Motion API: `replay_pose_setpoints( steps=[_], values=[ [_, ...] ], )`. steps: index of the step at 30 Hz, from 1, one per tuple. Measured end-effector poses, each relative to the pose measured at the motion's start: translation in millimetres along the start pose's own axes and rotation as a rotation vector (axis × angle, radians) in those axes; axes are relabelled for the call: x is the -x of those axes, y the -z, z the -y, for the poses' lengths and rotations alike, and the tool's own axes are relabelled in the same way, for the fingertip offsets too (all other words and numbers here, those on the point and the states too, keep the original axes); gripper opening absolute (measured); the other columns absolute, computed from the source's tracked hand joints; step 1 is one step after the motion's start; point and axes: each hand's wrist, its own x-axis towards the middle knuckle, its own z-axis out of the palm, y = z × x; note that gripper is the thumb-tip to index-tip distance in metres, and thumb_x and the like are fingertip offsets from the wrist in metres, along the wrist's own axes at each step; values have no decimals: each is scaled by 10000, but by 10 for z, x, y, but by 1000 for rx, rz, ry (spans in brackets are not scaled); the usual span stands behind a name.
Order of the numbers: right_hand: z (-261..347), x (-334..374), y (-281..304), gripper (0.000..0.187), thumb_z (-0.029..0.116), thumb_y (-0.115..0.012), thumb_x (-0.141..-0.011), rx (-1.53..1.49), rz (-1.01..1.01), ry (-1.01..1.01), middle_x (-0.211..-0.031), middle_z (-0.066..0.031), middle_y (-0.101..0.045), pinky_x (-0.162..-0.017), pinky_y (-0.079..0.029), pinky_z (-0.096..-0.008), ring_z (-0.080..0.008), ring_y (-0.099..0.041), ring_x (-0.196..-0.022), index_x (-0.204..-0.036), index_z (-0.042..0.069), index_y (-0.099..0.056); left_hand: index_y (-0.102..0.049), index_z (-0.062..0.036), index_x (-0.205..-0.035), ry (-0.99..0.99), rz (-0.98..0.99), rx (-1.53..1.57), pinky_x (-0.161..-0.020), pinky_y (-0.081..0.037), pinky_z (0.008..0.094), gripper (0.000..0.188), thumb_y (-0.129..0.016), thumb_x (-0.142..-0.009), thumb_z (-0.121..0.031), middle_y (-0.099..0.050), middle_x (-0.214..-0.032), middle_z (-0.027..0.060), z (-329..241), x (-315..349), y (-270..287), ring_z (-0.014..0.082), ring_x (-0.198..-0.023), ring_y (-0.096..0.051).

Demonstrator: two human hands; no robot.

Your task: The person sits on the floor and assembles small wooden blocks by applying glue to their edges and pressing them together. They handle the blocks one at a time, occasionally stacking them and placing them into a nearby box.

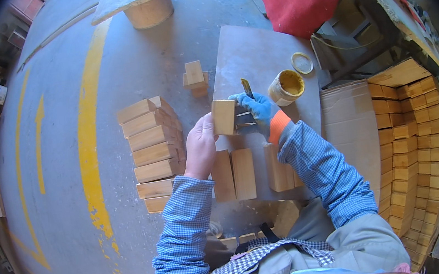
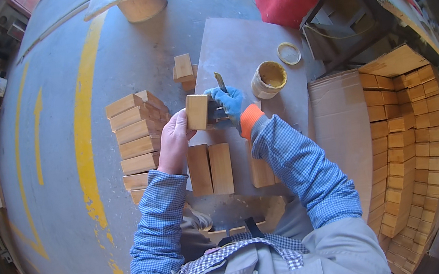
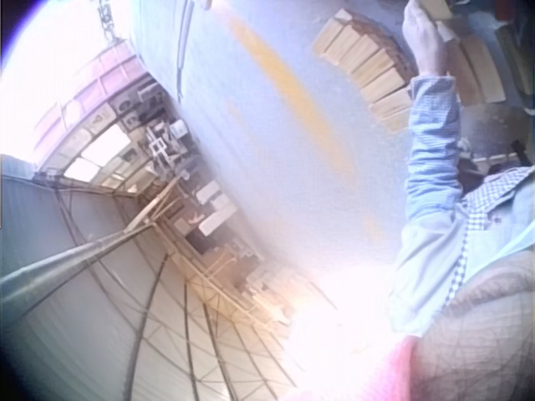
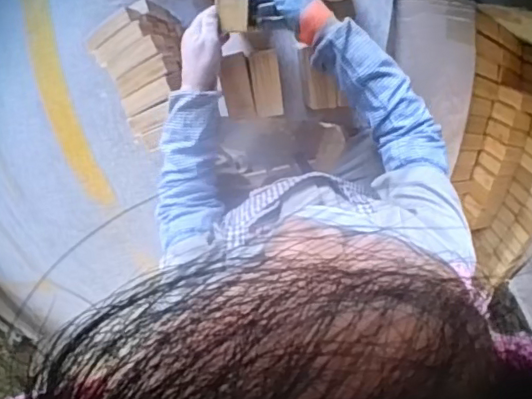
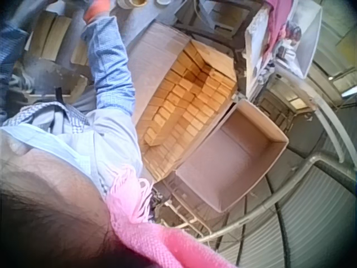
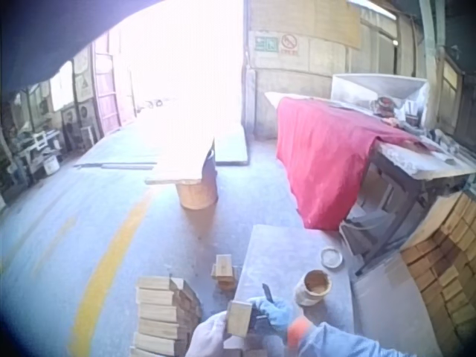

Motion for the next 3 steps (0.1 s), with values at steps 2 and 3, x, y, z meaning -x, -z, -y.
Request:
replay_pose_setpoints(
  steps=[2, 3],
  values=[
    [-20, 55, -49, 337, 368, -548, -1079, 7, -3, 46, -1247, -96, -689, -964, -577, -478, -282, -688, -1130, -1290, 134, -667, -553, -12, -1451, -44, -54, 237, -1014, -521, 332, 478, -470, -1122, -349, -682, -1231, 76, 13, 35, -22, 140, -1171, -632],
    [-20, 64, -74, 334, 366, -550, -1078, 2, 13, 78, -1249, -95, -689, -968, -575, -488, -293, -685, -1140, -1292, 138, -667, -553, -12, -1451, -48, -56, 234, -1014, -521, 332, 478, -470, -1122, -349, -682, -1231, 76, 2, 27, 6, 140, -1171, -632]
  ],
)
